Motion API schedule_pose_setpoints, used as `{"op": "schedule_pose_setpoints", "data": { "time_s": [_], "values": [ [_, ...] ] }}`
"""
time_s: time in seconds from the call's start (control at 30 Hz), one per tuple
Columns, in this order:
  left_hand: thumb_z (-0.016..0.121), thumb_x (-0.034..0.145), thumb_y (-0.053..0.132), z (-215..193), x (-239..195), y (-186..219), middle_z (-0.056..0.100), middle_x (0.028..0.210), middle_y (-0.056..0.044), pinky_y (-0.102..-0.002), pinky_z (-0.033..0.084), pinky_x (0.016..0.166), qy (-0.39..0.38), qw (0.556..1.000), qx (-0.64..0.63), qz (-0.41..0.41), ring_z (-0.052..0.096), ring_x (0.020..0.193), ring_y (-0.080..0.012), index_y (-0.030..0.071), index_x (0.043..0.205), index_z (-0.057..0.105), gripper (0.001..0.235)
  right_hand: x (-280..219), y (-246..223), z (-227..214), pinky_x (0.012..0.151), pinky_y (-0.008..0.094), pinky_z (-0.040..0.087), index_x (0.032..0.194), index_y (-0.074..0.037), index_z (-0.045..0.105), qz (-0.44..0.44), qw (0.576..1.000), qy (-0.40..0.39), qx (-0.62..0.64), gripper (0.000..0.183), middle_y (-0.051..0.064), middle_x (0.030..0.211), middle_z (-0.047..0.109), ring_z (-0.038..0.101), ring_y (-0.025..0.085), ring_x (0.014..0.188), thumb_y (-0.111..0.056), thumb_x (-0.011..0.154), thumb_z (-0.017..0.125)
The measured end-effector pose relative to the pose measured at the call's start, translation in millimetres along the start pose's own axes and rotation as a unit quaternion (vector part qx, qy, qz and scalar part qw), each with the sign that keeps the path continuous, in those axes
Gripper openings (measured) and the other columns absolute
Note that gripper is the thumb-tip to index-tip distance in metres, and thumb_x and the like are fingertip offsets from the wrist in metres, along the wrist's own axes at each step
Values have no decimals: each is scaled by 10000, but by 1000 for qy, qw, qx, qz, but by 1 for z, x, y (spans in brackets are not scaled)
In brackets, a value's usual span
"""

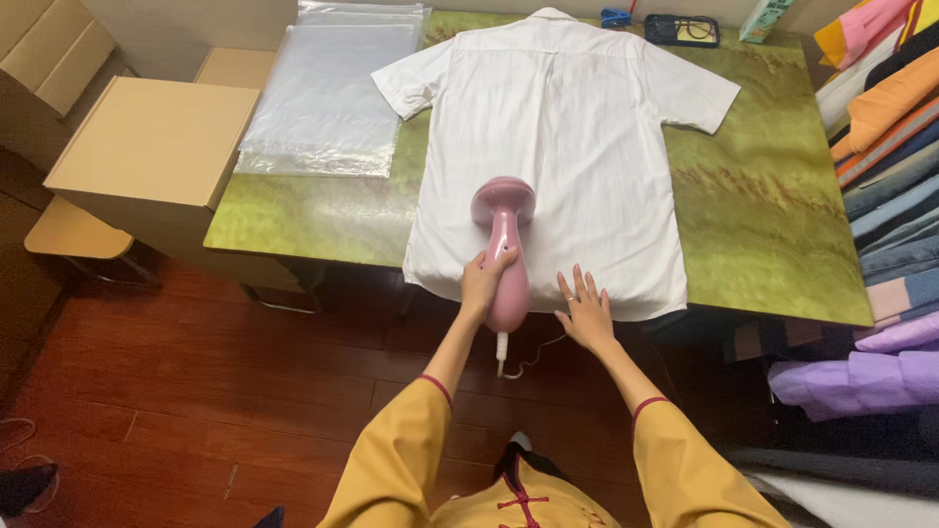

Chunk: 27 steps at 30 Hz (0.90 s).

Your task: The person uses a handheld garment steamer to remove wrinkles from a white short-sleeved shirt laid flat on a table. After steaming, the person folds the shirt neatly on the table.

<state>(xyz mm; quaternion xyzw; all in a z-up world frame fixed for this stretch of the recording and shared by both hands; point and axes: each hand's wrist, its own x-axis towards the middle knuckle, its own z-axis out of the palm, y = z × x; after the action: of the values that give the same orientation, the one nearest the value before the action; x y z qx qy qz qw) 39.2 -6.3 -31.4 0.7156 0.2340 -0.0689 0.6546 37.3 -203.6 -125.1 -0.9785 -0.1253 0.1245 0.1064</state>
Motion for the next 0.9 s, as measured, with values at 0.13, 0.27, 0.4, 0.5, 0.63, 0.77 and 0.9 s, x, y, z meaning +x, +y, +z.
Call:
{"op": "schedule_pose_setpoints", "data": {
  "time_s": [0.13, 0.27, 0.4, 0.5, 0.63, 0.77, 0.9],
  "values": [
    [670, 611, 572, -24, -56, -6, 607, 1054, -174, -405, 434, 863, -10, 999, 38, -32, 526, 1064, -348, 159, 1115, 600, 655, 5, 2, 7, 1040, 546, 91, 1415, -258, 99, 7, 1000, 1, -10, 695, 101, 1474, 19, 52, 296, 1343, -299, 849, 499],
    [692, 607, 533, -39, -94, -12, 608, 1050, -181, -413, 444, 840, -16, 999, 33, -35, 535, 1046, -357, 171, 1124, 597, 639, 9, 1, 8, 1038, 547, 114, 1414, -243, 132, 20, 1000, -15, -15, 686, 109, 1475, 41, 71, 303, 1344, -302, 846, 513],
    [686, 610, 545, -36, -78, -13, 627, 1013, -137, -397, 462, 822, -15, 998, 53, -29, 555, 1018, -321, 229, 1074, 626, 564, 16, 7, 14, 1036, 553, 128, 1413, -275, 116, 26, 998, -30, -42, 742, 93, 1477, 41, 79, 293, 1345, -330, 815, 551],
    [693, 602, 574, -20, -28, -33, 634, 977, -147, -392, 460, 814, -7, 1000, 30, -1, 576, 985, -325, 180, 1049, 633, 599, 20, 11, 15, 1038, 556, 122, 1410, -290, 123, 30, 997, -41, -52, 745, 75, 1479, 40, 85, 280, 1348, -366, 806, 553],
    [685, 605, 586, -24, -17, -23, 628, 992, -151, -387, 463, 808, -9, 999, 27, 26, 566, 999, -327, 194, 1041, 630, 589, 16, 4, 5, 1036, 560, 123, 1411, -263, 140, 33, 997, -57, -43, 743, 94, 1478, 45, 87, 293, 1348, -343, 805, 563],
    [687, 606, 567, -44, -53, -14, 616, 1023, -172, -395, 459, 815, -15, 999, 30, 11, 554, 1017, -339, 171, 1086, 614, 627, 23, 10, 14, 1033, 563, 124, 1410, -285, 124, 41, 995, -71, -58, 763, 75, 1480, 28, 80, 277, 1349, -377, 796, 568],
    [697, 595, 559, -72, -89, -27, 616, 1037, -156, -391, 464, 815, -9, 999, 40, -24, 549, 1034, -327, 190, 1114, 604, 643, 28, 14, 18, 1028, 565, 141, 1411, -277, 130, 38, 994, -77, -73, 767, 85, 1478, 39, 100, 282, 1345, -406, 793, 566]
  ]
}}
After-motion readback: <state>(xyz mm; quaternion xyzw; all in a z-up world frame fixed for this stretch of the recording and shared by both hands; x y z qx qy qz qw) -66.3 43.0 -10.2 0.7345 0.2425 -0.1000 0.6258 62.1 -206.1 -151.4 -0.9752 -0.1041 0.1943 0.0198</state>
